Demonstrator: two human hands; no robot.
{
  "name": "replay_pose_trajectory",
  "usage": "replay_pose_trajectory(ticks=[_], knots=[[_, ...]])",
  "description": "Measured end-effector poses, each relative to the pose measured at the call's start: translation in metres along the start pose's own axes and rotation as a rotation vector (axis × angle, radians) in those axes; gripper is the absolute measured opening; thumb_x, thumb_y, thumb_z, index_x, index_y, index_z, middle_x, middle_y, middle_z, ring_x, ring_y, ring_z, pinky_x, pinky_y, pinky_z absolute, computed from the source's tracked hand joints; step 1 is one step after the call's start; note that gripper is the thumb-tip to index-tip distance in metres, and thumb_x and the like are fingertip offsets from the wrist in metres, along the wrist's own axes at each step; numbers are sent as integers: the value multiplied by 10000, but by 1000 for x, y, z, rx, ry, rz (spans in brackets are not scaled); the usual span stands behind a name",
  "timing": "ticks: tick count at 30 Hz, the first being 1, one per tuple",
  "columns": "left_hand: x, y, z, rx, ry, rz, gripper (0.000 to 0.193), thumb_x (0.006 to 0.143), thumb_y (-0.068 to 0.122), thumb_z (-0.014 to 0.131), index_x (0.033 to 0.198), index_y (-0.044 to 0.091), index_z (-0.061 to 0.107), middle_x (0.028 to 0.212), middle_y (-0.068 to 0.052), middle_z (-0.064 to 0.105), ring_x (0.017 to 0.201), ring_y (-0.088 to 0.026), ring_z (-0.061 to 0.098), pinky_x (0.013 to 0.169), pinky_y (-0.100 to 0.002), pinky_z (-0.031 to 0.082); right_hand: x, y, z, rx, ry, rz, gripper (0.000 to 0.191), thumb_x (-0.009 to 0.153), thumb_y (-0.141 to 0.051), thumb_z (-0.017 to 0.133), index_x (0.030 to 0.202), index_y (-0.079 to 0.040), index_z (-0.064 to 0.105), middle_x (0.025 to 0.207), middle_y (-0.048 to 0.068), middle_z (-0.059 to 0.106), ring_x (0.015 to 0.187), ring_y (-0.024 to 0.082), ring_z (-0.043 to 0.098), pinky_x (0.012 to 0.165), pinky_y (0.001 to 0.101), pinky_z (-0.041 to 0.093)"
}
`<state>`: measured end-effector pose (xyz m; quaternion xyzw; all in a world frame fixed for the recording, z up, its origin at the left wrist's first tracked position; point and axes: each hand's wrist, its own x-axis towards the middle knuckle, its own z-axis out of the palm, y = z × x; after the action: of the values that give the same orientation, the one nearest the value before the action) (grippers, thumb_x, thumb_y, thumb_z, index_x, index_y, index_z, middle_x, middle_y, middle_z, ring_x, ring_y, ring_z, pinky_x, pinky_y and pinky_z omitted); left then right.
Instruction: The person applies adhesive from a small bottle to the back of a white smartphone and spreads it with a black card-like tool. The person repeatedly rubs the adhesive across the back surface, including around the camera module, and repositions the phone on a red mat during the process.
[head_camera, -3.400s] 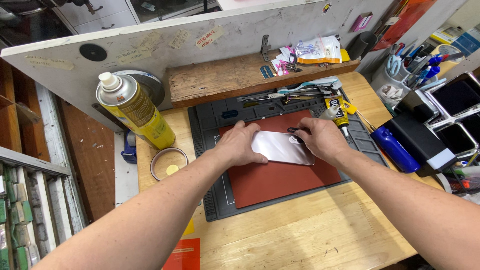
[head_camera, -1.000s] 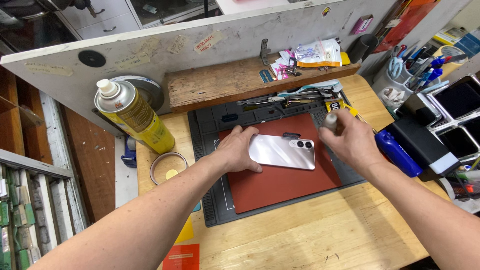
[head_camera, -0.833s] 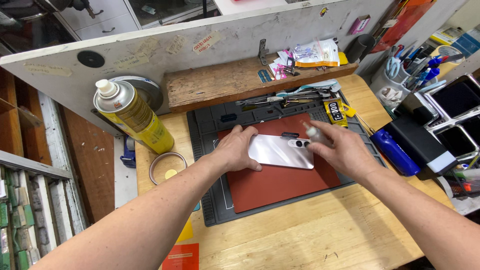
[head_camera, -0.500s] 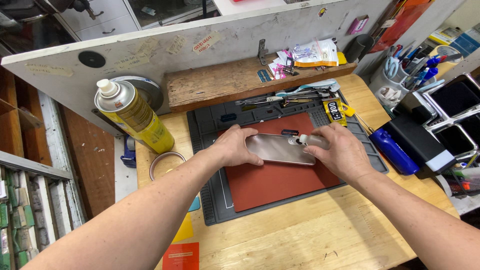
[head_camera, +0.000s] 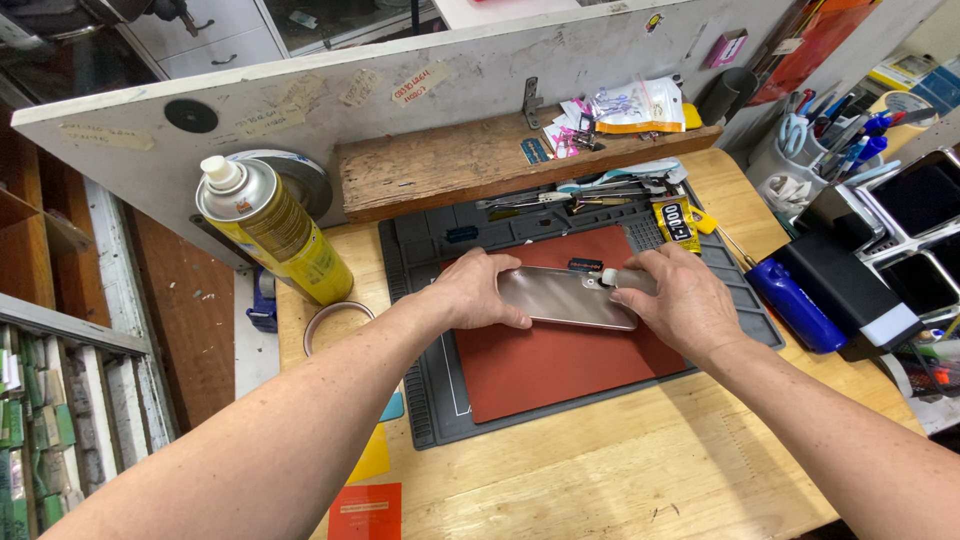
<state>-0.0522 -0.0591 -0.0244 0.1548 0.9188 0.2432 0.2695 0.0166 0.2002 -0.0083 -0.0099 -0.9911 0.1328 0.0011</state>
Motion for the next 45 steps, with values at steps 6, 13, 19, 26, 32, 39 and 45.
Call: replay_pose_trajectory(ticks=[6, 13, 19, 26, 32, 39, 45], knots=[[-1, 1, 0, 5, 3, 17, 961, 613, 432, 919, 1466, 182, 553, 1376, -163, 576, 1303, -327, 572, 1100, -413, 481, 2, 4, 1, 25, -8, 22, 394, 819, -374, 790, 1145, -156, 751, 1125, 52, 687, 1080, 278, 656, 919, 438, 522], [2, -1, 2, 26, 20, 34, 966, 617, 440, 922, 1467, 178, 545, 1391, -182, 554, 1312, -335, 553, 1107, -408, 469, 2, 5, 2, 26, -4, 22, 387, 817, -379, 781, 1136, -162, 754, 1133, 48, 691, 1077, 281, 665, 920, 438, 526], [3, -3, 3, 22, 33, 51, 970, 614, 440, 924, 1464, 172, 542, 1395, -185, 548, 1309, -339, 551, 1109, -404, 464, 3, 13, 6, 51, -17, 4, 410, 823, -395, 773, 1145, -144, 735, 1177, 51, 688, 1081, 295, 669, 926, 438, 527], [-4, 0, 2, -9, 32, 20, 984, 618, 387, 935, 1478, 162, 514, 1374, -158, 545, 1287, -336, 564, 1099, -397, 476, 10, 43, 6, 333, 153, -2, 417, 963, -342, 661, 1296, -91, 676, 1119, 137, 684, 973, 287, 672, 882, 397, 527], [-9, 6, 5, 11, 59, 16, 999, 611, 346, 961, 1479, 161, 502, 1357, -159, 525, 1284, -351, 555, 1093, -408, 478, 40, 62, 9, 481, 238, 189, 385, 939, -267, 704, 1260, -59, 660, 1060, 127, 755, 958, 254, 724, 864, 377, 546], [-7, 3, 6, 8, 49, 7, 1037, 572, 365, 960, 1474, 197, 476, 1370, -130, 526, 1310, -336, 538, 1097, -416, 470, 64, 62, 28, 276, 196, 169, 441, 910, -270, 754, 1280, -47, 668, 1116, 174, 771, 1035, 321, 732, 916, 423, 549], [-3, -9, 9, -64, 91, 11, 1098, 552, 374, 969, 1477, 121, 434, 1400, -132, 510, 1343, -315, 503, 1121, -400, 435, 32, 45, 5, 201, 342, 148, 549, 870, -360, 807, 1271, -15, 661, 1036, 201, 724, 956, 363, 696, 843, 453, 531]])
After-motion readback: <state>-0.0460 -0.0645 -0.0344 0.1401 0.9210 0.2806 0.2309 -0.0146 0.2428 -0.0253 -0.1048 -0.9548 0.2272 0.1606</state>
